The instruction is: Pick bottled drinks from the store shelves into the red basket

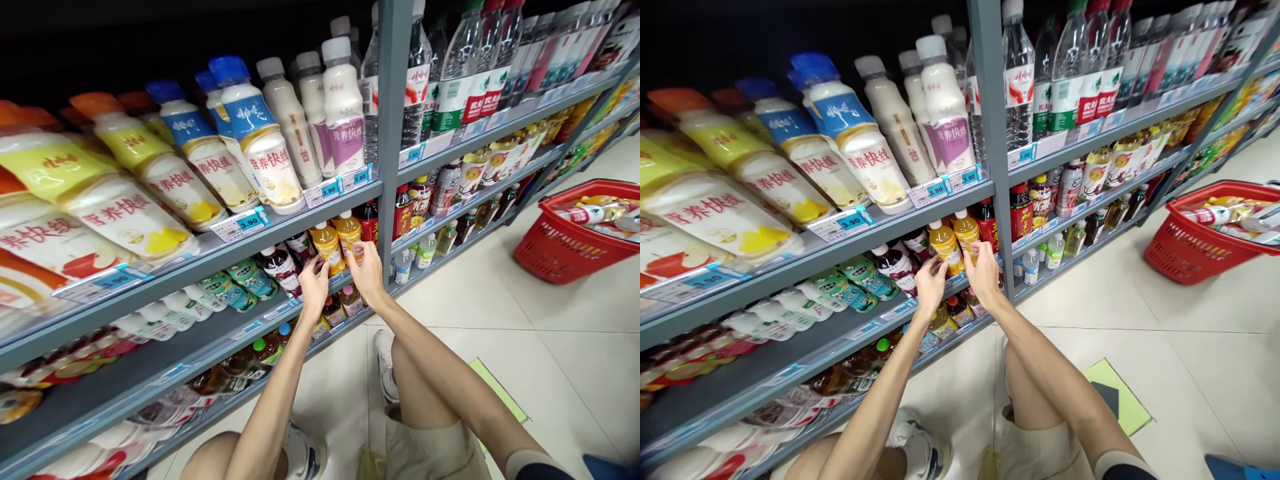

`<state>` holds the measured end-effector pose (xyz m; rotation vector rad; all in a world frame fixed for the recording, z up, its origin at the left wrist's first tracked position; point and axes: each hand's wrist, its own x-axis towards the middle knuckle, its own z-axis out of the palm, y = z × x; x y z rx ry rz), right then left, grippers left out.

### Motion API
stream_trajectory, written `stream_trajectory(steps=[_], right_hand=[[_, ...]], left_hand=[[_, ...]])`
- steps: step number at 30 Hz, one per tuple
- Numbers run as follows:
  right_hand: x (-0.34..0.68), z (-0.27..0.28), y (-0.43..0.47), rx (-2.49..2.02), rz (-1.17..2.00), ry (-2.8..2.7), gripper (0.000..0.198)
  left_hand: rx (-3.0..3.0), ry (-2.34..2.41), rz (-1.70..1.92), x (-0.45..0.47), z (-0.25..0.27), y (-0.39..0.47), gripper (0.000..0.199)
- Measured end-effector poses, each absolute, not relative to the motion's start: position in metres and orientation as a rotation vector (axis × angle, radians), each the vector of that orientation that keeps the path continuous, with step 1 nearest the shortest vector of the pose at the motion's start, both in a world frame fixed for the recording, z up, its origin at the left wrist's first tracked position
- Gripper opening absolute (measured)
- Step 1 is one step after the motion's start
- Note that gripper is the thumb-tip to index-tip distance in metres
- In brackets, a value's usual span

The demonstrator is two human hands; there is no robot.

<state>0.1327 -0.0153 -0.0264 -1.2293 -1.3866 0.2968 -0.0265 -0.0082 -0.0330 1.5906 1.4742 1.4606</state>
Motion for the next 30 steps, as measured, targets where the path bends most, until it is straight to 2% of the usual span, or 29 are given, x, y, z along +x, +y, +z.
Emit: stream_trajectory(steps=[6,13,19,23,30], right_hand=[[0.149,-0.039,-0.005,-1.378,0.270,-1.387,0.035],[0.150,-0.043,0.000,-1.425,0.288,-1.420,0.026],[0.143,-0.037,-0.006,-1.478,0.272,-1.375,0.034],[0.140,-0.030,-0.014,-1.394,0.211,-1.390,0.023],[0.129,-0.030,-0.025,-1.479,0.303,-1.675,0.024]], left_hand=[[1.470,1.502,1.377,-0.026,-0.028,-0.007,0.047],[1.444,1.482,1.409,-0.021,-0.029,-0.009,0.047],[1.466,1.420,1.353,-0.028,-0.037,-0.007,0.043],[1.510,1.513,1.273,-0.031,-0.042,-0.012,0.056],[1.771,1.524,1.289,-0.037,-0.043,-0.072,0.048]])
